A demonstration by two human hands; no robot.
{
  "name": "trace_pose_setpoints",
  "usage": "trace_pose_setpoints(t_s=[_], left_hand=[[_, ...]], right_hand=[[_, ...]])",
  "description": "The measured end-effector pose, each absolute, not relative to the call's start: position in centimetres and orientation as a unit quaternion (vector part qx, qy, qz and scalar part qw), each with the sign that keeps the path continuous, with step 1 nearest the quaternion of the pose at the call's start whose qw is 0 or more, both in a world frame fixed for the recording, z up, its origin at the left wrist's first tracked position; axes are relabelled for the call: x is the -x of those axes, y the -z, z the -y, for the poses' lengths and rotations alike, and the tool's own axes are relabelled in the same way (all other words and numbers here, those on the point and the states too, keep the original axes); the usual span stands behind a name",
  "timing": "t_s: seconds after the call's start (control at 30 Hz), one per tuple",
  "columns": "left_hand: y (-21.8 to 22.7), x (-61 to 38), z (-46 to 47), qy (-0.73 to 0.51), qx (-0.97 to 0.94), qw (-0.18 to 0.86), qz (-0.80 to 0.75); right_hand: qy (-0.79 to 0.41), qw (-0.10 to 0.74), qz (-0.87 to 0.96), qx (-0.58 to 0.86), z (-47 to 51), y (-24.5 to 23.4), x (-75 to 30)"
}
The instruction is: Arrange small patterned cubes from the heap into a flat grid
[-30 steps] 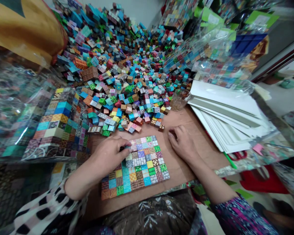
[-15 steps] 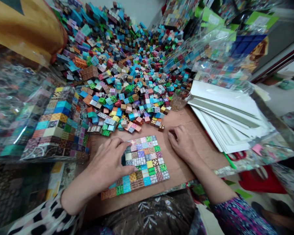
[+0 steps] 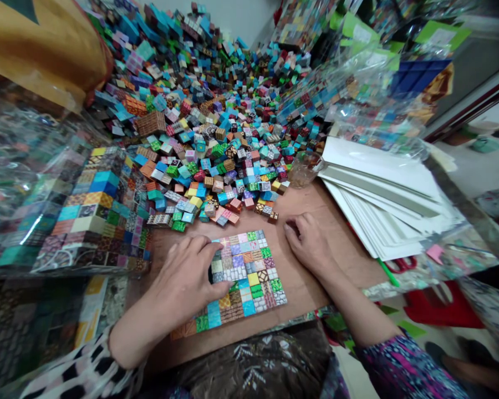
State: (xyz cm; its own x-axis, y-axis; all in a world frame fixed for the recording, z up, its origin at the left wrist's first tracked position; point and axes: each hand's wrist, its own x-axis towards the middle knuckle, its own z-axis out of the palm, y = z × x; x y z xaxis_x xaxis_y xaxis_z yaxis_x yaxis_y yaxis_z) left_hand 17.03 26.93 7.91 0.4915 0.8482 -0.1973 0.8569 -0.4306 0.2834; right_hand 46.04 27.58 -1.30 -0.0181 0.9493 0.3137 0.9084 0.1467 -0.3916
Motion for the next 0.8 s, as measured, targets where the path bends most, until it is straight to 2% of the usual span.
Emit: trace_pose_setpoints(t_s=[0.8], left_hand=[[-7.88,-17.22,-26.81,0.027,-0.84,0.156,-0.52]], right_hand=[[-0.047,0.259,0.712,0.651,-27.55,1.15,-46.02]])
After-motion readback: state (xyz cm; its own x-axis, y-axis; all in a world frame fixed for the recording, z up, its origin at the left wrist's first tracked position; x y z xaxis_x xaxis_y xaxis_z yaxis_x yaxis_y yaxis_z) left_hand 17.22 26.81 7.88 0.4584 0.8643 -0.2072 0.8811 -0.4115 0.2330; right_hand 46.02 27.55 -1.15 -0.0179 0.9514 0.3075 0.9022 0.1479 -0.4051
